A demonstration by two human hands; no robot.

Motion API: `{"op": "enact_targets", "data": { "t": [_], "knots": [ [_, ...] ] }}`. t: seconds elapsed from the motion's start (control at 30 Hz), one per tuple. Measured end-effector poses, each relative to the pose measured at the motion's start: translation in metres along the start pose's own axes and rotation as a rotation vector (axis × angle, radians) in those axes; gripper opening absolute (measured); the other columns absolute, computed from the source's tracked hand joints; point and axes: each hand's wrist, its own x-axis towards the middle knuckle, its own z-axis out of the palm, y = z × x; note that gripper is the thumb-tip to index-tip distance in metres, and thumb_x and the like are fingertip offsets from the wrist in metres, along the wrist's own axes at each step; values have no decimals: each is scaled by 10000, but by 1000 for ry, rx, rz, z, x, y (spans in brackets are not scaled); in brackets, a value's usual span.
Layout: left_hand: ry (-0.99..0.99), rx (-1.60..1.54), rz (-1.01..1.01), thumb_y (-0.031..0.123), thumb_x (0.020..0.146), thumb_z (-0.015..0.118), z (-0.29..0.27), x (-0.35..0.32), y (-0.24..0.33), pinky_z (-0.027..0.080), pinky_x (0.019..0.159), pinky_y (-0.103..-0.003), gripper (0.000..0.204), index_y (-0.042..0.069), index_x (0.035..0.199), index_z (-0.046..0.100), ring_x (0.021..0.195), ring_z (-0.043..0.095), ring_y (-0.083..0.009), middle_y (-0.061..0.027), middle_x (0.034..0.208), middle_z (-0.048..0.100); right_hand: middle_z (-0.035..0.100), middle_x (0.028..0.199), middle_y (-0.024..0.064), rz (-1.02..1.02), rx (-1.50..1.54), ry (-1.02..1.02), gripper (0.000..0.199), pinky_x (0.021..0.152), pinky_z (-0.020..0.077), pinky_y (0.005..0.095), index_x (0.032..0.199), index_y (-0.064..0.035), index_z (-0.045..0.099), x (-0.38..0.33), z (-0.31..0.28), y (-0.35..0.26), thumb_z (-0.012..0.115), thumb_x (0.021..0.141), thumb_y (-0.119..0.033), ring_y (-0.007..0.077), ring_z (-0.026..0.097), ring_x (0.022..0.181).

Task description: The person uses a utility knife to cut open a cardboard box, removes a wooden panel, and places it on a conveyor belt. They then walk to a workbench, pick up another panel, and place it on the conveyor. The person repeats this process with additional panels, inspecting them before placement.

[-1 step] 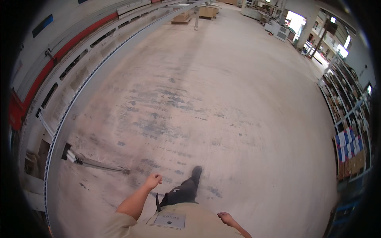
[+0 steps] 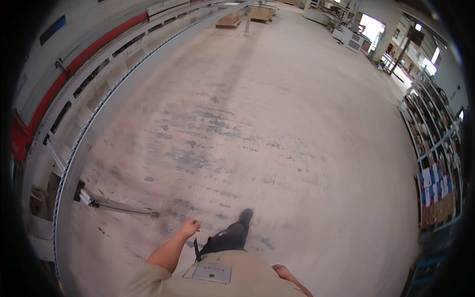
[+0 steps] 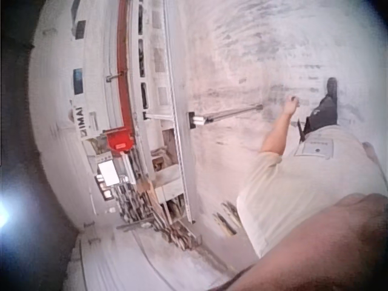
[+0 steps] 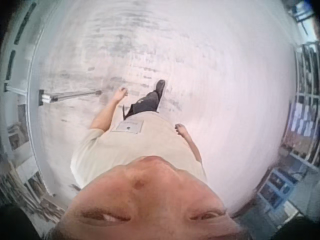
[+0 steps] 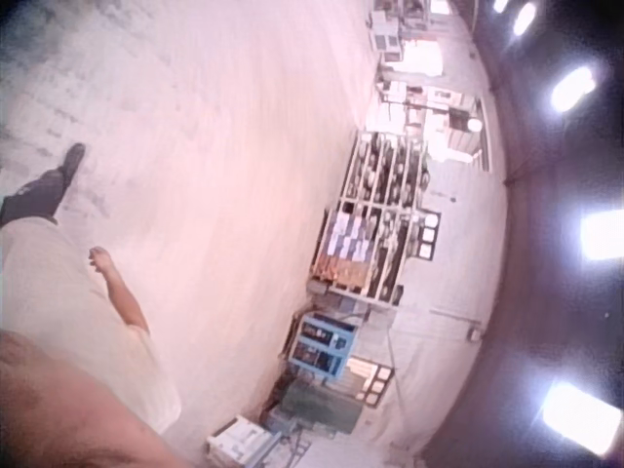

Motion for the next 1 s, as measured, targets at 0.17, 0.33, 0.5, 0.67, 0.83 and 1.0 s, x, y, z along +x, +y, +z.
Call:
{"op": "enact_targets", "data": {
  "t": [0.17, 0.33, 0.5, 0.67, 0.83, 1.0],
  "knots": [
    [-459, 602, -388, 438, 892, 558, 36, 115, -24, 509, 897, -486, 455, 26, 943, 744, 982, 670, -378, -230, 1026, 702, 685, 1180, 184, -99, -230, 6, 444, 937, 488, 441, 1180, -24, 667, 184, -100, 45, 535, 935, -370, 379, 652, 1061],
    [-262, 609, 76, 388, 889, 615, 33, 274, 154, 528, 802, -467, 380, 40, 997, 725, 844, 692, -353, -178, 919, 727, 705, 925, 102, -65, 228, 252, 226, 731, 570, 413, 1037, -36, 677, 116, -261, -234, 530, 961, -190, 243, 679, 858],
    [47, 124, 174, 376, 914, 575, 37, 461, 388, 521, 846, -467, 382, 41, 1033, 714, 960, 673, -383, -200, 968, 715, 689, 866, 111, -207, 11, 223, 225, 672, 567, 374, 1007, -40, 683, 264, -382, -298, 505, 976, -175, 205, 671, 770],
    [84, 7, 119, 377, 895, 591, 69, 557, 433, 527, 802, -483, 380, 36, 1012, 712, 896, 676, -397, -202, 929, 713, 696, 853, 134, -317, -378, 79, 250, 666, 552, 359, 997, -19, 688, 433, -526, -361, 511, 973, -194, 197, 672, 752],
    [96, 304, 21, 369, 845, 608, 59, 607, 501, 524, 823, -493, 382, 29, 968, 734, 925, 666, -415, -227, 960, 704, 697, 851, 132, -192, -220, 39, 256, 667, 549, 355, 991, -16, 688, 499, -645, -546, 508, 974, -197, 193, 668, 750],
    [269, 224, -229, 332, 836, 587, 72, 682, 521, 529, 838, -490, 366, 15, 933, 741, 920, 676, -405, -235, 954, 708, 697, 848, 129, -305, -290, 6, 263, 669, 545, 350, 986, -12, 688, 595, -729, -717, 504, 975, -200, 190, 665, 747]
  ]
}}
